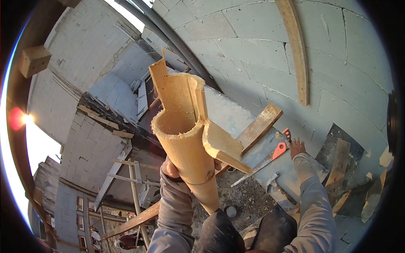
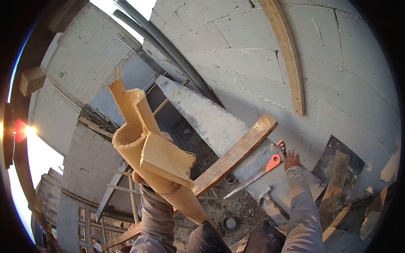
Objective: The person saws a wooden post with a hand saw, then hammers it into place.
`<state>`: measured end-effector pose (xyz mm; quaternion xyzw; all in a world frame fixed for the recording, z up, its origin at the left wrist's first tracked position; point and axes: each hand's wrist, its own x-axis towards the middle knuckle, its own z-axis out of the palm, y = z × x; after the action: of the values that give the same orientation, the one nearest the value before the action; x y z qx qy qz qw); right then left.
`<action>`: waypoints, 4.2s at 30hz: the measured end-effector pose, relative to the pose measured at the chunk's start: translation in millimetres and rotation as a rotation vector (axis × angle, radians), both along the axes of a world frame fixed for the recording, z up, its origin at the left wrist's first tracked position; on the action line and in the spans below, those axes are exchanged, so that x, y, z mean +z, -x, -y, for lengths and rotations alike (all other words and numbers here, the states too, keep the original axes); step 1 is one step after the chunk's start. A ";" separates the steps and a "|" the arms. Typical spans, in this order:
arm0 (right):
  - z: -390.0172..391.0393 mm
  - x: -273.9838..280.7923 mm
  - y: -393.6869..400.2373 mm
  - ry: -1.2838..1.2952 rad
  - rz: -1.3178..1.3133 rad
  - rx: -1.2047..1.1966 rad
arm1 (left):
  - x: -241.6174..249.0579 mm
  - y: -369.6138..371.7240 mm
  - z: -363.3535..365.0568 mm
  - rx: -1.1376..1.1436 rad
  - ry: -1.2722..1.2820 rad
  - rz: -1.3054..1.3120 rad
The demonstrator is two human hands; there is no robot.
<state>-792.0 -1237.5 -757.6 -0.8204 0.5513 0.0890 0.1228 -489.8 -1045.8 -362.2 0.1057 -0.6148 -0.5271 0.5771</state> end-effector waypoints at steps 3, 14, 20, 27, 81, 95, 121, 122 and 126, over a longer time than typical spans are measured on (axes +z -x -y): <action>0.8 -10.4 -4.5 0.106 0.000 0.050 | 17.7 33.3 -23.8 0.133 -0.251 -0.019; -45.8 1.1 13.7 0.032 0.007 0.201 | 34.1 34.9 -21.5 0.230 -0.217 0.211; -73.8 39.7 44.4 0.113 -0.072 0.442 | 52.7 39.3 -20.0 0.294 -0.340 0.316; -151.5 157.7 63.9 -0.044 0.578 0.186 | 53.1 43.3 -8.6 0.345 -0.334 0.402; -382.7 666.4 95.7 -0.103 0.324 -0.212 | 115.5 186.1 -38.9 0.385 -0.595 1.115; -349.7 637.7 64.3 -0.057 0.263 -0.335 | 82.9 205.6 -43.5 0.121 -0.633 1.129; -333.0 648.2 48.8 -0.103 0.134 -0.379 | 83.5 200.6 -30.3 0.317 -0.509 1.270; -338.5 650.0 51.2 -0.096 0.146 -0.383 | 80.3 201.1 -31.6 0.271 -0.520 1.250; -417.7 693.8 84.0 -0.176 0.149 -0.538 | 103.2 197.8 -31.6 0.313 -0.480 1.156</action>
<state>-876.0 -819.7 -63.8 -0.6354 0.7286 0.0402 0.2526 -687.6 -1014.2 -258.9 0.5871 -0.6689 -0.4175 0.1833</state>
